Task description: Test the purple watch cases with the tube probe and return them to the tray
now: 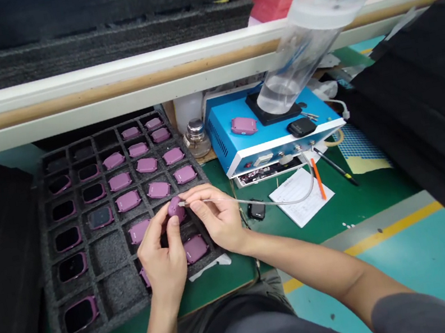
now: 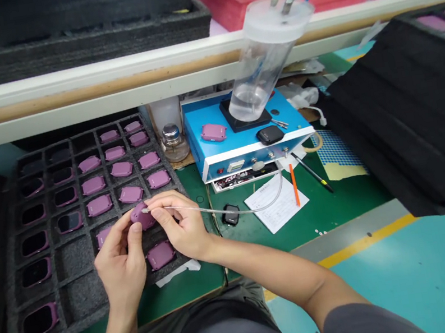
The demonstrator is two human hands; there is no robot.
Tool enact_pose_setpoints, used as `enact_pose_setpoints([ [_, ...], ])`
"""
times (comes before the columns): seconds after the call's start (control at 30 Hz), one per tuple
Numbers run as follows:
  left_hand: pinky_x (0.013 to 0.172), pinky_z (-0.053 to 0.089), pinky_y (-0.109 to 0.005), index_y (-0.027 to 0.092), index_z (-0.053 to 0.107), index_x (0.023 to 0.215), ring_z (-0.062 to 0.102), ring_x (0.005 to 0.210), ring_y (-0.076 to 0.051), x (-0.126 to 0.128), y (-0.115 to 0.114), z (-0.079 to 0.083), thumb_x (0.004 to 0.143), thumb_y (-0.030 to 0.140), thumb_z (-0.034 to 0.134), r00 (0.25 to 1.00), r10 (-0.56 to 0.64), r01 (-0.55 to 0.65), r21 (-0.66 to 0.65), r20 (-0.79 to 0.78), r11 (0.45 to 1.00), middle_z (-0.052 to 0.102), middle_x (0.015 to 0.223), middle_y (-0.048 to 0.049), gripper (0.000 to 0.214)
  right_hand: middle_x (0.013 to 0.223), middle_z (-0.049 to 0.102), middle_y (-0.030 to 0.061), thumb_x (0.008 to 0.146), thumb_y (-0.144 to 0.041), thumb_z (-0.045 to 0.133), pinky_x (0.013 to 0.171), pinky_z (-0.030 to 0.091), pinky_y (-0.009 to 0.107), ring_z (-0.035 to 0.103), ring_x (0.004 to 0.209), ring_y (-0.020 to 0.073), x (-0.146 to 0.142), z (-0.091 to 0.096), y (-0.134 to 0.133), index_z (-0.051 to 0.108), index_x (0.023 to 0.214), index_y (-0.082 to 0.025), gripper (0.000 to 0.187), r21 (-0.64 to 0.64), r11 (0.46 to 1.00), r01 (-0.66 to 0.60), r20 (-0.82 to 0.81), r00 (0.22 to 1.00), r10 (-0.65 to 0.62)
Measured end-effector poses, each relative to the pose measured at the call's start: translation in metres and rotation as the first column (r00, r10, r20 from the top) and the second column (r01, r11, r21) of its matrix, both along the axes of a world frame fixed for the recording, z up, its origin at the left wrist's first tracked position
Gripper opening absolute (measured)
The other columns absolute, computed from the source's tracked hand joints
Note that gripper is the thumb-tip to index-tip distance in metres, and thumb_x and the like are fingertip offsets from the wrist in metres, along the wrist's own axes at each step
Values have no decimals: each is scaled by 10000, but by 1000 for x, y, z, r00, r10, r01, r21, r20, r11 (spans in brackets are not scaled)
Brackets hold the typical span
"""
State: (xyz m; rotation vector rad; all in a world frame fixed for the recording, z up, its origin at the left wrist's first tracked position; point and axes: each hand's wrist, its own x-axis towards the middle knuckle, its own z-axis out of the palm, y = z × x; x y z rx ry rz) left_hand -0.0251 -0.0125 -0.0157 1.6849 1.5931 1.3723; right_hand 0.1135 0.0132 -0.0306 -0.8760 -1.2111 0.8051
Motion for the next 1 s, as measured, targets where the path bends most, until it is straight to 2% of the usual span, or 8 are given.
enact_pose_setpoints([
  [0.13,1018,612,-376,201,780,1226,782,1098,-236,0,0,0,1027,375,644,1000,-7,7,-11,6,1000,814,1201,-88,298,1021,792,66,1024,-362,639,914,643,365,767,989,187,0,1,0,744,945,-248,174,17,1000,2,-7,1000,-2],
  [0.33,1015,614,-378,197,781,1224,782,1097,-239,0,0,1,1023,382,645,1000,-2,2,-15,7,1000,814,1200,-94,305,1016,788,68,1023,-416,633,930,643,379,764,997,196,-1,1,0,733,939,-246,214,-6,1000,9,15,1000,-9],
  [0.57,1020,610,-378,195,782,1229,782,1100,-239,-1,-1,1,1024,380,647,1000,3,-2,-18,5,1000,814,1206,-92,308,1016,781,48,1024,-298,644,926,629,339,758,1001,172,-1,0,0,753,967,-248,133,47,999,-15,-34,999,17],
  [0.83,1013,614,-385,198,780,1220,782,1091,-241,0,2,-1,1017,378,650,1000,4,-4,-18,12,1000,815,1194,-92,300,1005,787,61,1024,-396,635,909,644,362,760,985,187,-1,0,1,732,939,-247,197,6,1000,17,12,1000,-17],
  [1.0,979,615,-362,194,758,1210,782,1062,-234,1,-8,11,1036,316,593,996,-37,35,-30,-80,999,816,1172,-96,269,1019,788,62,1017,-362,648,878,652,364,759,981,195,0,0,-6,745,947,-250,164,0,1000,14,-3,1000,-14],
])
